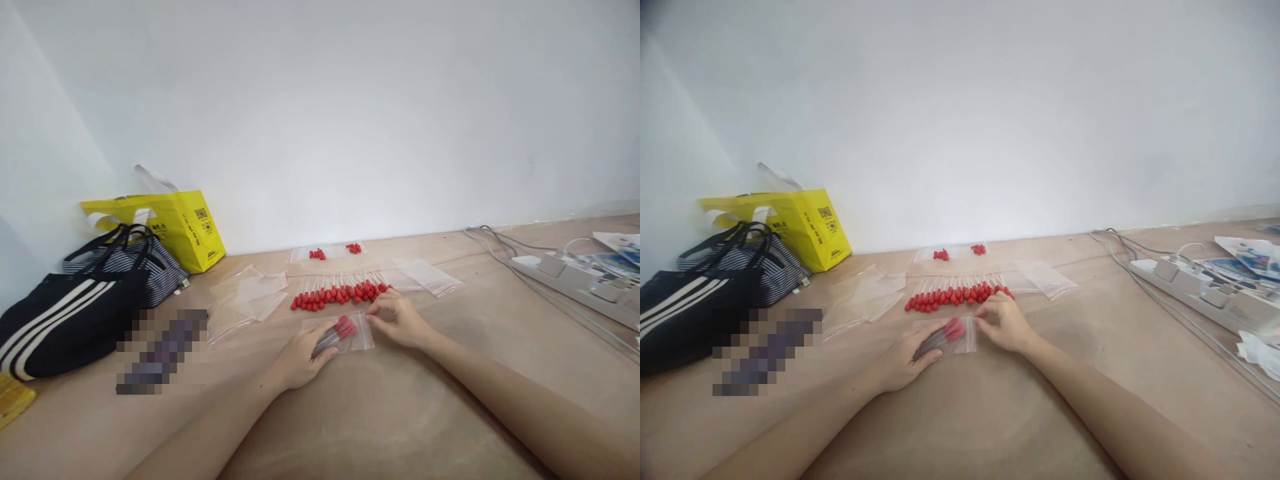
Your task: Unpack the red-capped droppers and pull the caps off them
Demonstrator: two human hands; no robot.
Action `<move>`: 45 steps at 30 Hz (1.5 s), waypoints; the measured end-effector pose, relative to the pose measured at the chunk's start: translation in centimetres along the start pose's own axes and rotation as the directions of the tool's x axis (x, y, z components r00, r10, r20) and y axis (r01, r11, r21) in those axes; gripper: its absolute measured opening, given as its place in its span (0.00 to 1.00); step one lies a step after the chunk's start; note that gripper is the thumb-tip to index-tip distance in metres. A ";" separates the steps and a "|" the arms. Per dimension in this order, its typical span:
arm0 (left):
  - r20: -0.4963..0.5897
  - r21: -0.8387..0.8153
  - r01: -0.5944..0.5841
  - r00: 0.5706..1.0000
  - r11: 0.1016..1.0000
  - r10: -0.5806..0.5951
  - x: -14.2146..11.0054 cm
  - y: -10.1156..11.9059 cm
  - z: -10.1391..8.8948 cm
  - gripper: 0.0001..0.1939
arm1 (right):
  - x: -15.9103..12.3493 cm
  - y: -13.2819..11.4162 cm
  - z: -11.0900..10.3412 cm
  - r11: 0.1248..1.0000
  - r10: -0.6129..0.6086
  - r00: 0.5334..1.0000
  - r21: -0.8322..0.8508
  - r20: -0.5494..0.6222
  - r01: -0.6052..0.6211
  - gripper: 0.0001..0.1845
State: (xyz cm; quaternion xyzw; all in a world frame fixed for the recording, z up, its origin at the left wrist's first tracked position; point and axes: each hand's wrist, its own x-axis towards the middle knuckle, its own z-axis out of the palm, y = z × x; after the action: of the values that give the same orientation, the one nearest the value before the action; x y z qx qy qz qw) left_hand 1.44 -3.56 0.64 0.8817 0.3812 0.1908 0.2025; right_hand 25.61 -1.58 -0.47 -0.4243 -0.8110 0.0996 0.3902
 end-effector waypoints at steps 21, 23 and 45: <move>0.011 0.016 -0.009 1.000 1.000 0.008 0.2 0.1 -0.1 0.24 | 0.4 -1.8 2.1 0.961 0.146 0.950 0.190 0.275 -0.203 0.15; 0.013 0.005 -0.018 1.000 1.000 0.018 0.2 0.2 -0.1 0.23 | 0.3 -1.9 2.1 0.926 0.152 0.938 0.288 0.311 -0.246 0.14; -0.055 -0.045 -0.009 0.998 0.999 0.007 0.2 0.3 -0.3 0.22 | 0.2 2.4 -4.5 0.833 0.360 0.877 0.533 -0.319 -0.148 0.08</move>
State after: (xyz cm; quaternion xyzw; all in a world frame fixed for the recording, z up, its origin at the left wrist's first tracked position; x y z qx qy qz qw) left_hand 1.60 -3.51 1.05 0.8728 0.3787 0.2242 0.2110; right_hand 30.21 -0.70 1.48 -0.4280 -0.5937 0.2649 0.6279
